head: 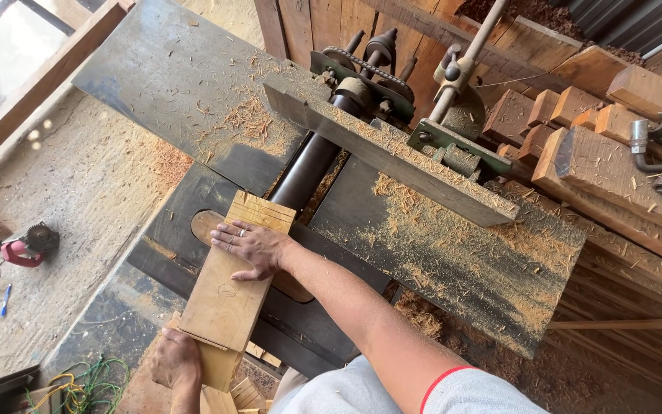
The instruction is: Using a woodworking machine to plane or joint wooden boards in a workshop.
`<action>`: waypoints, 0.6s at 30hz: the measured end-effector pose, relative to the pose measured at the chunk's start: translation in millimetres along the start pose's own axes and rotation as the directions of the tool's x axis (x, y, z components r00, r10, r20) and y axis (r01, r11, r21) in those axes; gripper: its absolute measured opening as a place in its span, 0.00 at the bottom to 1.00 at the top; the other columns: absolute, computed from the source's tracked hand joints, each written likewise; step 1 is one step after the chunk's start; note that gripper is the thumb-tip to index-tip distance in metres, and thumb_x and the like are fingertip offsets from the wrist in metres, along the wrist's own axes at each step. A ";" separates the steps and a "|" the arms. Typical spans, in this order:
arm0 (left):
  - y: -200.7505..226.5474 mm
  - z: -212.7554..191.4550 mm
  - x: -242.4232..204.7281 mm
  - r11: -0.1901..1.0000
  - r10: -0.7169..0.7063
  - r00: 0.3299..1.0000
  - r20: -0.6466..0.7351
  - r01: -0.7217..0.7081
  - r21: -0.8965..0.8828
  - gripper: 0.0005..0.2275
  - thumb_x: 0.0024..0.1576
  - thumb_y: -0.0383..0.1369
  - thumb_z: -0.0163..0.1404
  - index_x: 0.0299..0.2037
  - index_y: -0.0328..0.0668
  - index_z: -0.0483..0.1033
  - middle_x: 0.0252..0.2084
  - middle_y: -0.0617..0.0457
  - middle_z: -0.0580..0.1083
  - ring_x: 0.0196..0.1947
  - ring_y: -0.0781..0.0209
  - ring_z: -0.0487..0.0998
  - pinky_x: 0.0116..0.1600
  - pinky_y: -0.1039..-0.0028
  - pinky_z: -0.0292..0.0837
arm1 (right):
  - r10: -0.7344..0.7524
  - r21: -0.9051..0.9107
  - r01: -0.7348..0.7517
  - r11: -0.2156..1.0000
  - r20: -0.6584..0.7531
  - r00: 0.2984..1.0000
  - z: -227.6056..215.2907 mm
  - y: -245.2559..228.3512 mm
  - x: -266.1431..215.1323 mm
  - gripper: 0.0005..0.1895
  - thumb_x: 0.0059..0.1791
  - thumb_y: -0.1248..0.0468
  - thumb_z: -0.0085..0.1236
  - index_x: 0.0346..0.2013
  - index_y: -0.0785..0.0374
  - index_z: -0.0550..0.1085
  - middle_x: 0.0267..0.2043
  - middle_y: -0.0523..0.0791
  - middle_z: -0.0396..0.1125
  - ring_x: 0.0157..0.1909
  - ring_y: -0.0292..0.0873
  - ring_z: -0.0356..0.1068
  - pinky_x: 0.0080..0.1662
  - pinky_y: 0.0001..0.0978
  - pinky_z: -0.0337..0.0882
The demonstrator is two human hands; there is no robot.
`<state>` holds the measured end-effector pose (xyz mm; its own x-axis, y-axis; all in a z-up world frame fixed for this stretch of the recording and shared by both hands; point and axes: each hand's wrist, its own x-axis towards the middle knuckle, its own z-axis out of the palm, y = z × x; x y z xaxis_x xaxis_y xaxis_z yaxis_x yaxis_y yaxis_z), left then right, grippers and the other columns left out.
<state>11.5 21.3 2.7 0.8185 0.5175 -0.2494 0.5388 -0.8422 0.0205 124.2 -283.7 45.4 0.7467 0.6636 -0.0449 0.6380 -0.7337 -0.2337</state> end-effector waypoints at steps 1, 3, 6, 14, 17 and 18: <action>-0.1 0.7 0.1 1.000 0.013 1.000 -0.011 -0.013 -0.014 0.34 0.73 0.47 0.23 0.36 0.28 0.83 0.34 0.31 0.80 0.38 0.34 0.81 0.48 0.49 0.73 | -0.006 -0.005 0.006 1.000 -0.005 1.000 2.0 1.5 0.9 0.50 0.51 0.29 0.37 0.75 0.62 0.50 0.80 0.46 0.43 0.81 0.44 0.37 0.78 0.40 0.37; 4.0 -4.7 -3.7 1.000 -0.010 1.000 0.012 0.010 0.001 0.34 0.73 0.47 0.23 0.37 0.28 0.83 0.35 0.31 0.80 0.39 0.34 0.81 0.48 0.49 0.73 | -0.006 0.015 0.006 1.000 0.013 1.000 0.1 2.0 2.6 0.50 0.51 0.29 0.37 0.75 0.62 0.49 0.80 0.46 0.43 0.81 0.44 0.37 0.77 0.40 0.36; 5.5 -5.9 -5.7 1.000 -0.022 1.000 0.015 0.022 0.011 0.34 0.73 0.47 0.23 0.39 0.29 0.83 0.36 0.30 0.80 0.41 0.32 0.81 0.50 0.48 0.73 | -0.020 0.016 0.020 1.000 0.023 1.000 4.2 4.9 5.8 0.50 0.51 0.29 0.36 0.76 0.61 0.49 0.79 0.46 0.43 0.81 0.44 0.37 0.77 0.40 0.36; 2.5 -1.8 -5.1 1.000 -0.014 1.000 -0.021 0.014 0.006 0.34 0.73 0.47 0.24 0.40 0.28 0.84 0.37 0.29 0.80 0.42 0.31 0.81 0.51 0.48 0.74 | -0.044 0.015 0.044 0.999 0.012 0.999 5.1 6.5 10.5 0.50 0.51 0.30 0.35 0.76 0.62 0.48 0.80 0.46 0.43 0.81 0.44 0.37 0.77 0.40 0.37; 4.5 -3.5 -5.0 1.000 -0.030 0.999 -0.019 0.029 -0.008 0.33 0.72 0.47 0.24 0.40 0.29 0.83 0.36 0.29 0.80 0.41 0.32 0.81 0.49 0.48 0.74 | -0.051 -0.015 0.051 0.999 0.022 0.998 0.3 6.3 11.2 0.51 0.51 0.29 0.35 0.75 0.63 0.48 0.80 0.47 0.43 0.81 0.44 0.37 0.77 0.40 0.37; 4.5 -1.9 -4.3 0.999 -0.046 0.999 -0.010 0.046 -0.001 0.34 0.73 0.48 0.24 0.40 0.29 0.83 0.36 0.29 0.80 0.40 0.32 0.82 0.49 0.48 0.74 | -0.055 -0.018 0.055 0.998 0.016 0.998 0.8 7.0 11.7 0.51 0.51 0.29 0.35 0.75 0.64 0.48 0.80 0.47 0.43 0.81 0.44 0.37 0.77 0.40 0.37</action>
<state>10.8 15.5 5.7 0.7945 0.5574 -0.2409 0.5764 -0.8171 0.0104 137.3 -281.0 42.5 0.7072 0.7054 -0.0480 0.6817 -0.6983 -0.2183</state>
